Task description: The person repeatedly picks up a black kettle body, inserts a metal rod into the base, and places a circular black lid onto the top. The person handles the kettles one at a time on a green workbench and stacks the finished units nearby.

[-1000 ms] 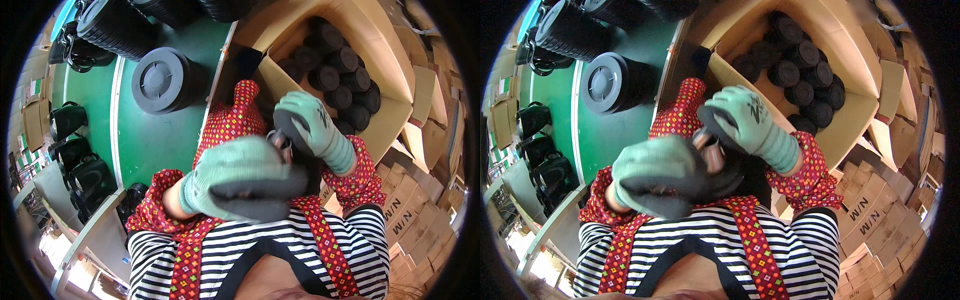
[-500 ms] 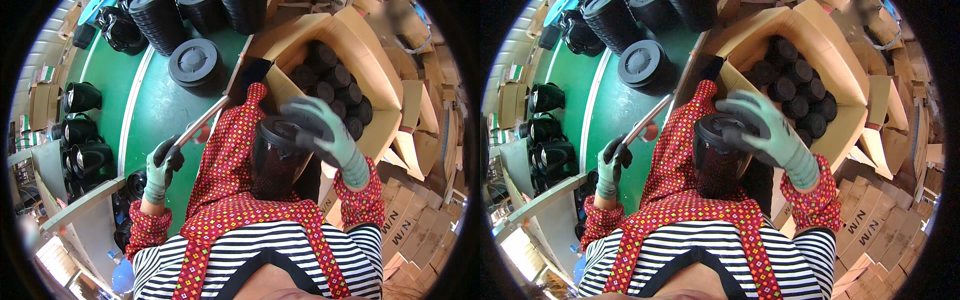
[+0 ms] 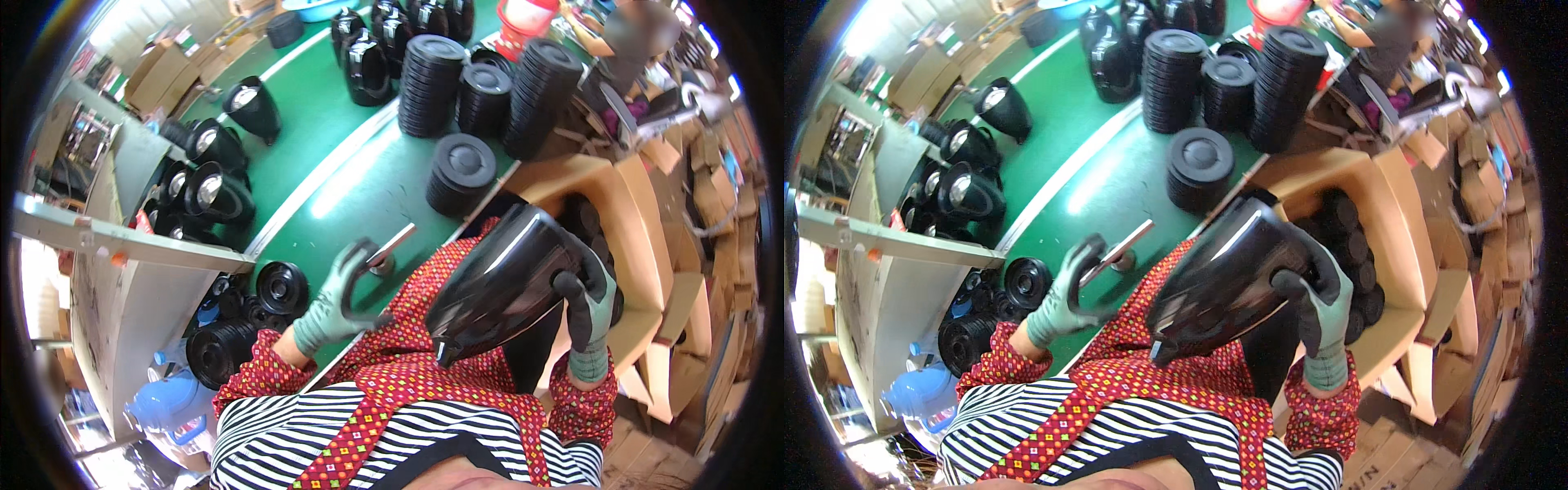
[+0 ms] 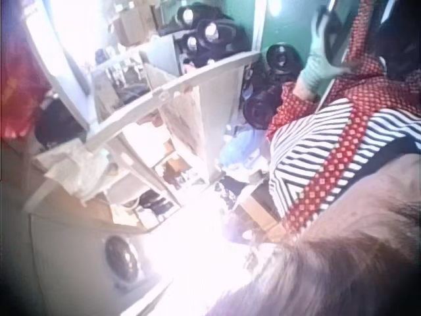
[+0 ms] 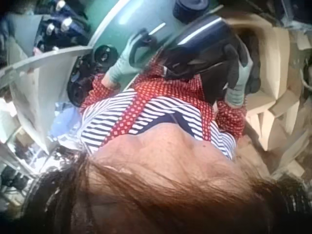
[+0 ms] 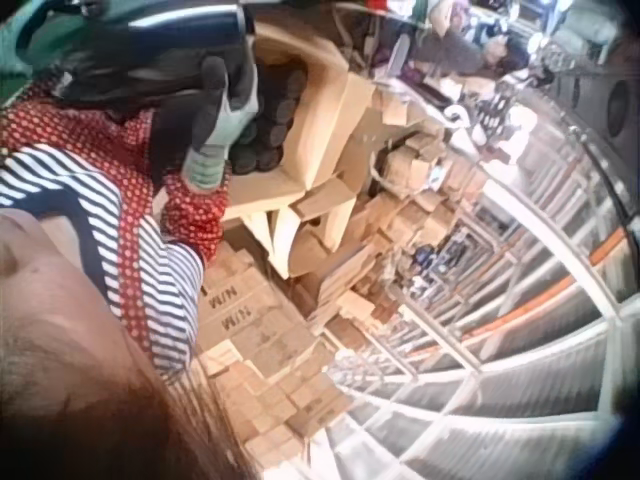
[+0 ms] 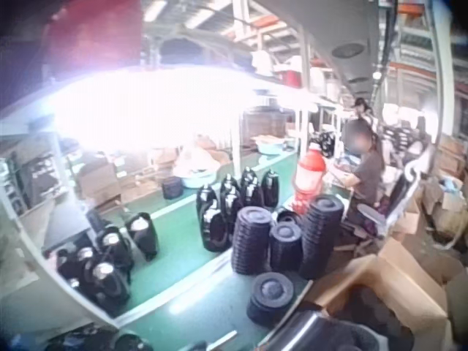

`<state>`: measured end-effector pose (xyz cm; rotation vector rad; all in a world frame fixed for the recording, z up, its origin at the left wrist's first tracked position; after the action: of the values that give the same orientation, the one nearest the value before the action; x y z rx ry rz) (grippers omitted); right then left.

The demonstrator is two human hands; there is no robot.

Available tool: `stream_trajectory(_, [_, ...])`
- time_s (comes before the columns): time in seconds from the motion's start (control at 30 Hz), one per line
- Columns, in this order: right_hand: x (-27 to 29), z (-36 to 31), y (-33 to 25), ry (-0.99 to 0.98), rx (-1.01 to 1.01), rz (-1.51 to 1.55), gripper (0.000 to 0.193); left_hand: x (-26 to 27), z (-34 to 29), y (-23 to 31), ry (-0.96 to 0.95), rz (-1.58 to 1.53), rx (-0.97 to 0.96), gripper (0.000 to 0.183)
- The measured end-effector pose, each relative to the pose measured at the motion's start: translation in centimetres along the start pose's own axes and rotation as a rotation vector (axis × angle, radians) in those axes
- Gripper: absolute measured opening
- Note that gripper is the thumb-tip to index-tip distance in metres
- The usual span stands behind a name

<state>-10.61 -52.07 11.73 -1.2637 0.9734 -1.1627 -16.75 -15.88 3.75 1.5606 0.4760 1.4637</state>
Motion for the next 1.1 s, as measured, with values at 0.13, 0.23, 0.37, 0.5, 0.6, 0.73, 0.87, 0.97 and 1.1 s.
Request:
stream_trajectory(0.13, [-8.7,3.2,2.4,-0.008,-0.174,0.511,0.051,2.3,-0.4,5.0,-0.017,-0.379,-0.164,0.112])
stream_trajectory(0.23, [-14.2,4.8,8.6,-0.187,-0.486,0.700,0.052,6.0,-3.3,1.8,0.234,-0.405,0.110,0.078])
stream_trajectory(0.37, [-20.6,5.8,10.9,-0.332,-0.480,0.724,0.051,10.6,-2.9,-3.4,0.521,-0.400,0.158,0.055])
stream_trajectory(0.5, [-20.3,4.1,16.4,-0.386,-0.142,0.127,0.048,16.3,3.6,-11.7,0.700,-0.364,0.380,0.041])
stream_trajectory(0.6, [-20.7,4.4,13.3,-0.549,0.096,-0.098,0.047,20.6,12.0,-17.4,0.831,-0.286,0.411,0.034])
stream_trajectory(0.73, [-20.9,5.1,14.0,-0.564,0.111,-0.176,0.046,25.8,23.9,-22.7,0.939,0.149,0.486,0.044])
stream_trajectory(0.87, [-21.5,5.7,14.3,-0.583,0.148,-0.264,0.041,29.0,30.9,-27.4,0.942,0.218,0.528,0.049])
stream_trajectory(0.97, [-20.9,6.2,15.2,-0.552,0.068,-0.233,0.040,29.5,33.2,-28.1,0.897,0.399,0.566,0.058])
stream_trajectory(1.1, [-20.5,6.1,16.3,-0.513,0.018,-0.198,0.037,27.7,31.0,-24.0,0.882,0.605,0.541,0.105])
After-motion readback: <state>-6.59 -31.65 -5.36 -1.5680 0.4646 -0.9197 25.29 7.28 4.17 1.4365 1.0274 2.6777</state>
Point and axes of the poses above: each hand's wrist, its own z-axis towards the middle knuckle, its own x-axis out of the back of the hand, y = z × x, the point moved 7 cm from there along z, towards the middle knuckle, and after that the axes turned 5 degrees about -y, right-handed, at the moved point
